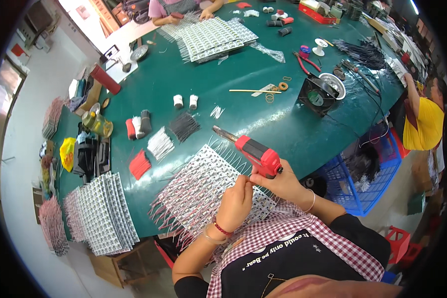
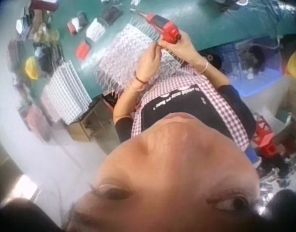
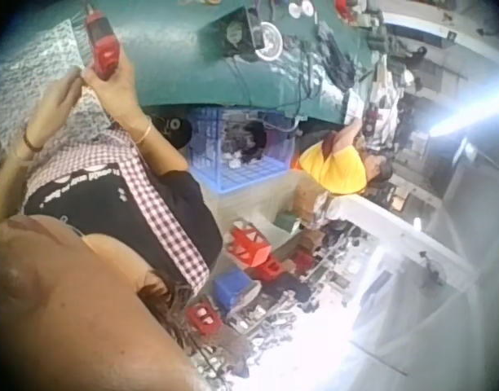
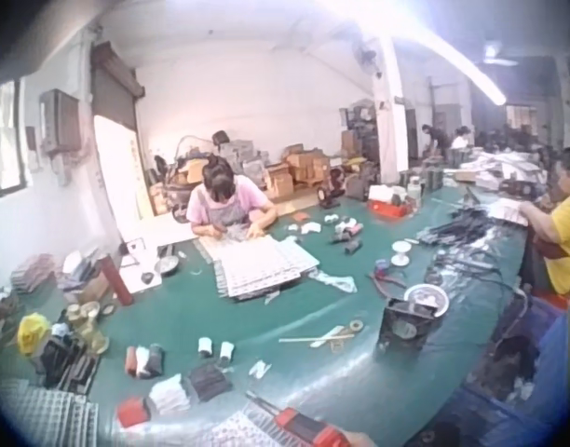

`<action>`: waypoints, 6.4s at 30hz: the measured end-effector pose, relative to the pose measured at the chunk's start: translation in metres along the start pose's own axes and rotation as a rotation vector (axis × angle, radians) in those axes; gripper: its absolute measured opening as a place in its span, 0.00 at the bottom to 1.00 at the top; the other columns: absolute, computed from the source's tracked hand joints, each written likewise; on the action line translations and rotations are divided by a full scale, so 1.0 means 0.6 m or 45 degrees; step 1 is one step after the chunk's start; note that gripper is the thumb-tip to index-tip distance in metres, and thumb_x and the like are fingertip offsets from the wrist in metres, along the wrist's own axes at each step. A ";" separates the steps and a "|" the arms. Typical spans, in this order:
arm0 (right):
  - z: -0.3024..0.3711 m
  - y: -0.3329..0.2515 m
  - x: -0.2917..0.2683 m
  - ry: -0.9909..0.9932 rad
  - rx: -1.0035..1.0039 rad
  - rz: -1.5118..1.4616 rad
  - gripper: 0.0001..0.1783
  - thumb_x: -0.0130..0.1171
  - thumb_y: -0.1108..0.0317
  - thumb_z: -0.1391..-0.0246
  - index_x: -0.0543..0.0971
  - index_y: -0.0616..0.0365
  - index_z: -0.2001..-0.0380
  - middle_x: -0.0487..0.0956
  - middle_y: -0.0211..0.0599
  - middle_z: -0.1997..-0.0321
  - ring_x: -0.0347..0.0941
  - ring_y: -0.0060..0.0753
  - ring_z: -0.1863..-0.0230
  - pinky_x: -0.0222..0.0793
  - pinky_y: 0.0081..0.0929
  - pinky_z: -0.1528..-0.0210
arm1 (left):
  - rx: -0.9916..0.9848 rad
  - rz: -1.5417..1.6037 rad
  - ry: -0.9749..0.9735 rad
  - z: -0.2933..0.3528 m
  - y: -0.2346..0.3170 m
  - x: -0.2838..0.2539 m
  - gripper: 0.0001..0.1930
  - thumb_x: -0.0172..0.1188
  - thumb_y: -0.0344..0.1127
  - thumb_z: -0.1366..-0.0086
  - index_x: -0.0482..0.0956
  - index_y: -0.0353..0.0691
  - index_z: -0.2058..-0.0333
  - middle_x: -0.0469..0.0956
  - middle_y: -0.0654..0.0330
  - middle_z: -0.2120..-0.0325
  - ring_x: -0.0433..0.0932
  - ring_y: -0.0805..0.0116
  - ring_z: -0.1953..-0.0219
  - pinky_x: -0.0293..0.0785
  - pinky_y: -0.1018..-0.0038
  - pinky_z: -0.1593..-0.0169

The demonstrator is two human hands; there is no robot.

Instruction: The person uses a red soldering gun to attach red and white wires to a large LED panel. They work systematically across the board, soldering individual connection points. After finishing one panel, they place it on a stack of completed boards and pick up a new panel to continue the process.

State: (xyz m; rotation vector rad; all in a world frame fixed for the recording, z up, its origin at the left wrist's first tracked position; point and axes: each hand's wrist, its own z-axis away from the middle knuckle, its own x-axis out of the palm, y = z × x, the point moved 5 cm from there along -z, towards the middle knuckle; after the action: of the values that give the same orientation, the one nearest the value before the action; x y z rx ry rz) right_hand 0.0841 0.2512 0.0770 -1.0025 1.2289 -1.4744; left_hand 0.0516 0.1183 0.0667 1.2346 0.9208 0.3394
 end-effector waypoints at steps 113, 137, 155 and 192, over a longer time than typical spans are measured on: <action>0.019 -0.008 -0.015 0.167 -0.160 0.228 0.16 0.63 0.72 0.53 0.74 0.59 0.59 0.78 0.29 0.70 0.71 0.17 0.68 0.70 0.23 0.64 | 0.336 -0.289 0.280 -0.009 0.019 -0.012 0.05 0.58 0.22 0.42 0.78 0.33 0.66 0.79 0.53 0.77 0.78 0.61 0.76 0.72 0.71 0.71; -0.015 0.018 -0.007 -0.103 0.042 -0.557 0.21 0.59 0.66 0.43 0.68 0.63 0.49 0.77 0.39 0.67 0.77 0.32 0.67 0.75 0.28 0.64 | 0.417 -0.191 0.416 -0.004 0.001 -0.072 0.07 0.59 0.21 0.47 0.78 0.36 0.69 0.71 0.56 0.73 0.73 0.59 0.70 0.70 0.69 0.68; -0.067 0.051 0.023 -0.002 0.233 -0.140 0.19 0.53 0.66 0.41 0.68 0.72 0.53 0.65 0.30 0.88 0.60 0.18 0.90 0.63 0.20 0.85 | 0.739 -0.846 0.262 -0.078 -0.178 -0.192 0.16 0.59 0.22 0.54 0.80 0.38 0.62 0.66 0.60 0.76 0.68 0.65 0.73 0.68 0.72 0.70; -0.053 0.064 0.029 0.099 0.353 0.049 0.13 0.65 0.69 0.50 0.75 0.62 0.64 0.73 0.24 0.81 0.66 0.13 0.85 0.62 0.14 0.83 | 0.698 -0.768 0.290 -0.094 -0.190 -0.188 0.14 0.58 0.22 0.54 0.79 0.36 0.65 0.67 0.59 0.76 0.69 0.63 0.72 0.68 0.70 0.68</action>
State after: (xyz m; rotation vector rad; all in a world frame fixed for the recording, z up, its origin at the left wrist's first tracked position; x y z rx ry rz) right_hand 0.0555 0.2392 0.0342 -0.7376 1.0555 -1.6142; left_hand -0.0878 0.0409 0.0072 1.3471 1.5971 -0.2811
